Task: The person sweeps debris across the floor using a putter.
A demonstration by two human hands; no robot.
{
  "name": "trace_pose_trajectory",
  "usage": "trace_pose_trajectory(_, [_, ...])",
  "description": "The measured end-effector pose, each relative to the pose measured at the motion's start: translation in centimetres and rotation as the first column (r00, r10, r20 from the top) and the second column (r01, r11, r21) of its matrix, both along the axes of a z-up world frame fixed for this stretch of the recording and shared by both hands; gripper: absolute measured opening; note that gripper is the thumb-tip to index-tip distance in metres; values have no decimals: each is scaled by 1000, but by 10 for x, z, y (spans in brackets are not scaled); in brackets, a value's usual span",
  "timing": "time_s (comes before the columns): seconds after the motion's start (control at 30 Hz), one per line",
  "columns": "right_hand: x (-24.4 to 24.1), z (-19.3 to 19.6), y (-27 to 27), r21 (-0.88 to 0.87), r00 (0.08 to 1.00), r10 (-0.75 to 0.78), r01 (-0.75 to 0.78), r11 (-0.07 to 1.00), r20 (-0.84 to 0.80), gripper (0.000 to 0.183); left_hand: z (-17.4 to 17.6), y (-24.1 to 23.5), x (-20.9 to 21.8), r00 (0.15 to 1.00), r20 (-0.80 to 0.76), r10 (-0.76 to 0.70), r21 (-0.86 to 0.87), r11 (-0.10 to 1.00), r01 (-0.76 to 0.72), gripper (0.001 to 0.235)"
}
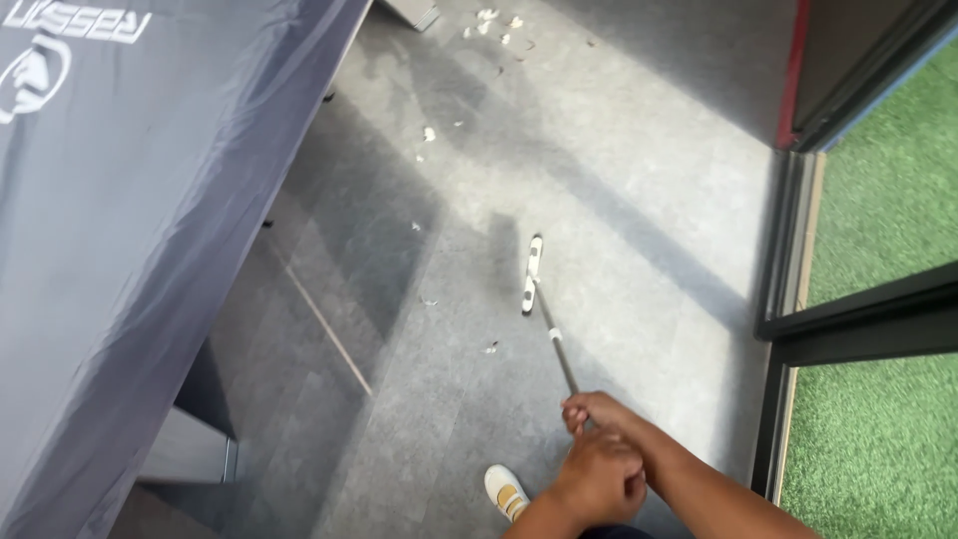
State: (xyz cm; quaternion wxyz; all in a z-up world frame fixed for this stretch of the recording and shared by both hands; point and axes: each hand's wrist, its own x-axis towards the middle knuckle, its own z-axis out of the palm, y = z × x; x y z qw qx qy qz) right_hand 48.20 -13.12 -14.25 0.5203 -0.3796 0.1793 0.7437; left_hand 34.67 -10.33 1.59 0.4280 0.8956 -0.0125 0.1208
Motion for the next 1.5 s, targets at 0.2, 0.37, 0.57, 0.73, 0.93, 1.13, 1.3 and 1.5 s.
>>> trace_pose_trajectory(0.2, [-73, 20, -1, 100, 883, 434, -423, 901, -179, 23, 14, -29, -46, 961, -174, 215, -128, 963, -239, 32])
trace_pose_trajectory(0.37, [-120, 15, 14, -61, 801, 270, -355, 933, -534, 15, 19, -9, -62, 859, -327, 394, -112, 886, -449, 22])
trace_pose_trajectory(0.57, [-108, -42, 5, 432, 931, 365, -336, 837, 17, 16, 10, 11, -71, 886, -175, 430, -258, 848, -462, 14])
trace_pose_trajectory(0.73, [-23, -37, 10, -74, 736, 338, -367, 927, 587, 17, 2, 16, -7, 890, 202, 409, -258, 899, -354, 11])
trace_pose_trajectory(0.93, [35, -21, 85, -384, 719, 428, -238, 892, 548, 16, -15, 50, 29, 905, 155, 397, -202, 909, -364, 23])
trace_pose_trajectory(1.13, [-8, -41, 76, -254, 635, 439, -364, 896, 636, 41, 7, 33, -15, 927, 125, 354, -136, 931, -338, 18])
trace_pose_trajectory(1.3, [-80, 7, 41, -313, 681, 643, -562, 766, 351, 67, 47, 15, -57, 965, -107, 238, -192, 948, -255, 23])
trace_pose_trajectory(1.5, [-133, 9, 86, -218, 738, 663, -631, 745, 127, 46, 20, 43, -79, 830, -297, 473, -142, 837, -528, 29])
